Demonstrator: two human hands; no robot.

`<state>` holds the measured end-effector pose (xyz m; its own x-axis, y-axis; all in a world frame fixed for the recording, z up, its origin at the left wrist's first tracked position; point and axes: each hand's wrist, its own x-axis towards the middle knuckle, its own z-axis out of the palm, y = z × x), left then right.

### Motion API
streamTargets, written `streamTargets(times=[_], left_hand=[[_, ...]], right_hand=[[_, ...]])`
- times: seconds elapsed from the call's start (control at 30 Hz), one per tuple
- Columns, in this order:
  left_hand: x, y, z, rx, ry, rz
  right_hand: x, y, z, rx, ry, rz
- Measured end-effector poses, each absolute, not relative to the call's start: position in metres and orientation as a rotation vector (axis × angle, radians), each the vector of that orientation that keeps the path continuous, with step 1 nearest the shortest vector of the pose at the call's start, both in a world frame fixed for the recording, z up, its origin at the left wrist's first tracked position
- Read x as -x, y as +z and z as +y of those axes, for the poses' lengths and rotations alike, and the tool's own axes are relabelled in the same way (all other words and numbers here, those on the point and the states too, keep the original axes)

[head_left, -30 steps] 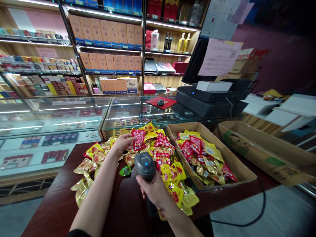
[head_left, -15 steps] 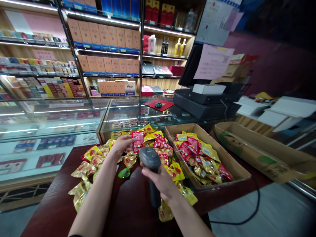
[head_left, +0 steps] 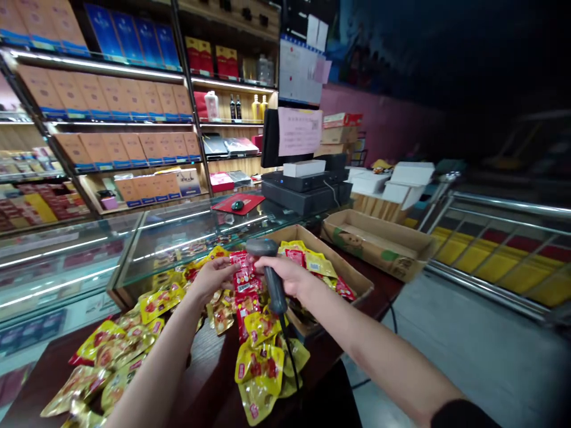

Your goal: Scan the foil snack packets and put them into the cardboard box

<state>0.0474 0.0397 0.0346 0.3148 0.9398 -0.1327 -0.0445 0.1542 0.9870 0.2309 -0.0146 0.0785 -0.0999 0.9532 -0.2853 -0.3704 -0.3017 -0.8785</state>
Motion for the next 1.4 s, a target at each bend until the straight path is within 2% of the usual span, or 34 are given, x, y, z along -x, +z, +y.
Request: streamTargets(times=[0.3,0.53,0.77,1.13,1.4], left_hand=[[-0.175,0.078,0.101,-1.269,0.879,1.138],[-0.18,0.065,0.099,-1.353,0.753,1.117],[-0.111,0.053,0.077,-1.282,0.863,1.188],[0.09,0.039,0.023,-1.126,1.093,1.455],[0.165,0.006,0.015,-1.098,1.184,1.646]], right_hand=[[-0.337,0.107,0.036,1.319,1.429,-0.651],[-0.351,0.091,0.029,1.295,1.482,-0.619],[-0.289,0.086,0.029,1.202,1.669,-0.73],[-0.117,0.061,0.035,1.23,2.004,-0.939],[-0.038,0.036,0.058,1.454,1.904,-1.02]])
